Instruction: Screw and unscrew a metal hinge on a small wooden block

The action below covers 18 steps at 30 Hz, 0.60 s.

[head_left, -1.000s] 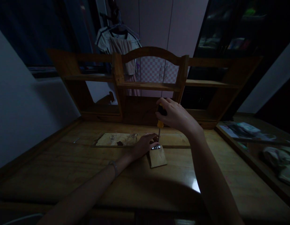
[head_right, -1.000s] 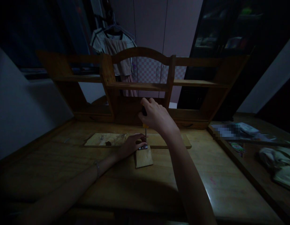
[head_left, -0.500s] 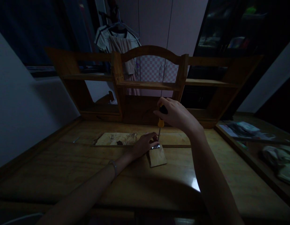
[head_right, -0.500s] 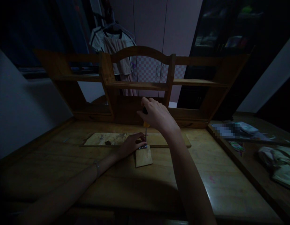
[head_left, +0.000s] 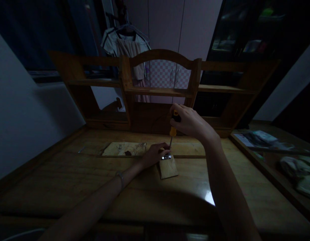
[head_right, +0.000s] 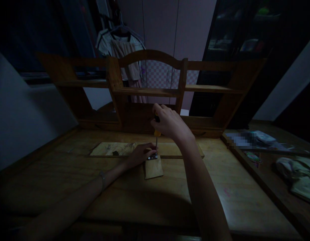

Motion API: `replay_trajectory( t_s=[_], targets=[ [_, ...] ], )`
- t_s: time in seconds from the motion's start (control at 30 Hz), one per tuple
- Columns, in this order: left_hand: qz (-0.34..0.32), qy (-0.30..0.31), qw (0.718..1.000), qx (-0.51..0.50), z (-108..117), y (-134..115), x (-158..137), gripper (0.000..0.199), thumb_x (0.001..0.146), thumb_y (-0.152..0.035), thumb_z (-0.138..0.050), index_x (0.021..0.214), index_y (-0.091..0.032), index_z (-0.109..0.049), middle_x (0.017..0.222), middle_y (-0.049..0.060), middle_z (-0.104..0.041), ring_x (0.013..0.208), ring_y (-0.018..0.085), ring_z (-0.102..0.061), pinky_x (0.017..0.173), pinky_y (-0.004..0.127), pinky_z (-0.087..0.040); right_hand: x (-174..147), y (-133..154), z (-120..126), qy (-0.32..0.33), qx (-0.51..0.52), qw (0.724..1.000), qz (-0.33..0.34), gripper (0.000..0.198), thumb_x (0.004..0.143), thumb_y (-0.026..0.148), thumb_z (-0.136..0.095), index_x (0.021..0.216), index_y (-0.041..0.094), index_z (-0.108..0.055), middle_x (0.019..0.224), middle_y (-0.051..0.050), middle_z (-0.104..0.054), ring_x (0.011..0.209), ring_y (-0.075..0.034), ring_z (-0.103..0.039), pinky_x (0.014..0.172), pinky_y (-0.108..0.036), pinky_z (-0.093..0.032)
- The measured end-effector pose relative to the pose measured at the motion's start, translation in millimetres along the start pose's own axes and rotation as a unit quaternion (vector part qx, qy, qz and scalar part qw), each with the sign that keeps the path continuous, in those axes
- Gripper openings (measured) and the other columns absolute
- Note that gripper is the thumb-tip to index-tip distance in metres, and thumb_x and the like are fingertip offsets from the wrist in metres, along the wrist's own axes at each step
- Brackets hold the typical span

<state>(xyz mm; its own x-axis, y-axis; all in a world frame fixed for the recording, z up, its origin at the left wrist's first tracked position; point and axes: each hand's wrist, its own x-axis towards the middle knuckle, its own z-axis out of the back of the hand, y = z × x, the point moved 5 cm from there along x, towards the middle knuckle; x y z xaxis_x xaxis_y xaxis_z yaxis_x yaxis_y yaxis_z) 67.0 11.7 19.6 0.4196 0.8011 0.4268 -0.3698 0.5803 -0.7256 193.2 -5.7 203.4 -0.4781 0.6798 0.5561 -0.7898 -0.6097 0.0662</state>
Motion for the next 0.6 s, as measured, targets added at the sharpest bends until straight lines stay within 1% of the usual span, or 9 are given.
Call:
replay_trajectory(
  t_s=[0.1, 0.27, 0.4, 0.47, 0.53, 0.6],
  targets=[
    [0.011, 0.021, 0.999, -0.029, -1.7, 2.4, 0.0, 0.014, 0.086, -0.024, -0.057, 0.096, -0.021, -0.066, 0.096, 0.0, -0.071, 0.091, 0.015, -0.066, 0.084, 0.025, -0.05, 0.2, -0.3, 0.3, 0.003, 0.0, 1.0, -0.004, 0.023, 0.084, 0.026, -0.051, 0.106, 0.021, -0.052, 0.103, -0.007, -0.062, 0.089, -0.021, -0.058, 0.079, -0.034, -0.041],
    [0.027, 0.045, 0.997, -0.061, -6.1, 8.8, 0.0, 0.018, 0.085, -0.021, -0.057, 0.101, -0.021, -0.064, 0.095, 0.0, -0.072, 0.09, 0.015, -0.067, 0.084, 0.025, -0.051, -0.2, -1.1, 0.9, 0.01, 0.011, 1.0, -0.017, 0.021, 0.086, 0.032, -0.051, 0.104, 0.021, -0.053, 0.102, -0.007, -0.062, 0.093, -0.022, -0.059, 0.08, -0.033, -0.041],
    [0.028, 0.042, 0.997, -0.053, -7.5, 13.6, -0.1, 0.027, 0.085, -0.018, -0.056, 0.11, -0.023, -0.062, 0.095, 0.0, -0.072, 0.089, 0.015, -0.068, 0.084, 0.026, -0.051, -0.2, -1.6, -0.3, 0.005, 0.014, 1.0, -0.021, 0.024, 0.088, 0.041, -0.052, 0.101, 0.021, -0.054, 0.099, -0.007, -0.063, 0.088, -0.021, -0.059, 0.077, -0.032, -0.042],
    [0.018, 0.032, 0.999, -0.036, -7.0, 13.1, -0.2, 0.026, 0.085, -0.018, -0.056, 0.11, -0.023, -0.062, 0.094, 0.0, -0.072, 0.089, 0.015, -0.068, 0.085, 0.027, -0.051, 0.1, -1.0, -0.8, 0.002, 0.012, 1.0, -0.012, 0.022, 0.088, 0.038, -0.053, 0.102, 0.021, -0.054, 0.1, -0.007, -0.062, 0.089, -0.021, -0.059, 0.078, -0.032, -0.042],
    [0.009, 0.027, 0.999, -0.019, -6.7, 10.7, -0.3, 0.022, 0.085, -0.019, -0.057, 0.106, -0.022, -0.063, 0.094, 0.0, -0.071, 0.089, 0.016, -0.067, 0.085, 0.027, -0.051, 0.3, 0.0, -1.0, 0.0, 0.011, 1.0, -0.002, 0.02, 0.087, 0.032, -0.053, 0.104, 0.021, -0.054, 0.102, -0.006, -0.061, 0.091, -0.02, -0.059, 0.08, -0.032, -0.042],
    [0.004, 0.021, 1.0, -0.001, -6.0, 7.5, -0.3, 0.018, 0.084, -0.021, -0.06, 0.102, -0.022, -0.063, 0.095, 0.0, -0.071, 0.09, 0.016, -0.067, 0.085, 0.027, -0.05, 0.3, 1.3, -0.8, 0.004, 0.015, 1.0, 0.002, 0.022, 0.085, 0.028, -0.053, 0.106, 0.022, -0.054, 0.106, -0.007, -0.06, 0.093, -0.021, -0.058, 0.082, -0.032, -0.042]
  ],
)
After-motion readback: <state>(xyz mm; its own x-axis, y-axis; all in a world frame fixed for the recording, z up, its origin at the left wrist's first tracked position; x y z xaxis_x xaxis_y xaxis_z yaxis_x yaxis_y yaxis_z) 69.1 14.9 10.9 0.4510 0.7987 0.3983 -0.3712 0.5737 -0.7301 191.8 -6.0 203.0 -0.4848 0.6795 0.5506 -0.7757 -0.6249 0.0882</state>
